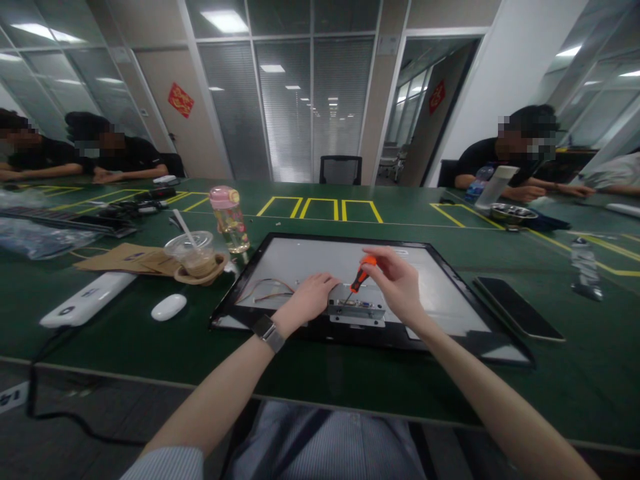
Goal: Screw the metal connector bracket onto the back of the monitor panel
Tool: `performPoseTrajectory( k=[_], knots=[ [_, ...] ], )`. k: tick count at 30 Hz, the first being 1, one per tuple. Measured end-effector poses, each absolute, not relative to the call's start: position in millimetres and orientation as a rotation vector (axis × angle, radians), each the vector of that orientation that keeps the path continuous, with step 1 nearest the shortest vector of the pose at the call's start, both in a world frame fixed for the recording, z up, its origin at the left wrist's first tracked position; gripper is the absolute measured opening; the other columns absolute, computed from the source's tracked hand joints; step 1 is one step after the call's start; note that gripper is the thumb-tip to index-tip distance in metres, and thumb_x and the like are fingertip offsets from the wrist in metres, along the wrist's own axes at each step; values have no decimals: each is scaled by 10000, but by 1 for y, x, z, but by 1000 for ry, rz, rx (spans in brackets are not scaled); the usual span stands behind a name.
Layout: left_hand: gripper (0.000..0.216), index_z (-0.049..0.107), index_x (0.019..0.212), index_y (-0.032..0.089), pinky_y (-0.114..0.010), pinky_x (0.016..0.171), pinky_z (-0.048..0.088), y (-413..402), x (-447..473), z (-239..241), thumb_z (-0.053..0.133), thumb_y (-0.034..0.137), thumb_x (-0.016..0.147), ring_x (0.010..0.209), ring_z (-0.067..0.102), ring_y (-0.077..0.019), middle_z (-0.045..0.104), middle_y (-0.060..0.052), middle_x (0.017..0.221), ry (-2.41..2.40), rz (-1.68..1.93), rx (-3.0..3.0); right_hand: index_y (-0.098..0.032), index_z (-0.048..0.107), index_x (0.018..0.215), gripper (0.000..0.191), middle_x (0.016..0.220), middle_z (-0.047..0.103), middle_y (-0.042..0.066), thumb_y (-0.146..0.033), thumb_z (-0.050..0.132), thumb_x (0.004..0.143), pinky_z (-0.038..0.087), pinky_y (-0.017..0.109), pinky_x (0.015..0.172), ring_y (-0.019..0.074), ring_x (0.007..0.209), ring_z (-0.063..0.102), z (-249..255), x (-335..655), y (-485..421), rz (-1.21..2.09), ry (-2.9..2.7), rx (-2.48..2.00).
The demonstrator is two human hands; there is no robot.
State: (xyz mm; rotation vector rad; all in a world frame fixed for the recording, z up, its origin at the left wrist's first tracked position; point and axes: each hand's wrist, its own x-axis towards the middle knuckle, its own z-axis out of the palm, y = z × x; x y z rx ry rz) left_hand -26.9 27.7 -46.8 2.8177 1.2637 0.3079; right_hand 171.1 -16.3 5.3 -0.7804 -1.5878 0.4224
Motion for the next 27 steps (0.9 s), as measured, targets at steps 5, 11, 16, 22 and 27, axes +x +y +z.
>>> performPoseTrajectory(
  k=[5, 11, 16, 22, 27],
  knots=[
    [427, 546, 1293, 178, -366, 1024, 441, 31, -26, -51, 402, 32, 918, 1153, 571, -231, 618, -102, 1250, 1258, 305, 2821, -255, 725, 993, 153, 929, 675, 48, -231, 726, 842, 546, 397, 816, 208, 881, 644, 7, 165, -24, 314, -1714, -712],
    [424, 539, 1294, 184, -368, 1037, 436, 29, -26, -48, 421, 28, 918, 1169, 565, -225, 619, -100, 1266, 1248, 308, 2817, -264, 621, 1238, 276, 1082, 698, 77, -288, 543, 975, 573, 403, 894, 204, 1001, 686, 4, 166, -25, 696, -1719, -675],
    [429, 550, 1294, 186, -364, 1036, 439, 27, -27, -47, 420, 27, 917, 1171, 568, -229, 623, -93, 1263, 1248, 325, 2812, -269, 676, 1093, 189, 1115, 689, 70, -365, 587, 957, 560, 437, 932, 214, 1049, 668, 2, 175, -17, 841, -1670, -620],
    [423, 544, 1297, 193, -363, 1025, 446, 28, -26, -47, 399, 37, 931, 1169, 574, -225, 622, -96, 1266, 1254, 325, 2806, -285, 700, 1076, 212, 1010, 707, 51, -417, 601, 943, 573, 432, 902, 203, 955, 691, 6, 174, -18, 965, -1631, -614],
    [414, 545, 1290, 193, -366, 1037, 436, 29, -26, -48, 391, 40, 938, 1172, 569, -225, 626, -96, 1250, 1238, 334, 2822, -267, 662, 1114, 250, 1102, 704, 79, -395, 475, 1009, 549, 441, 947, 216, 1063, 659, 7, 173, -19, 849, -1699, -661]
  ],
)
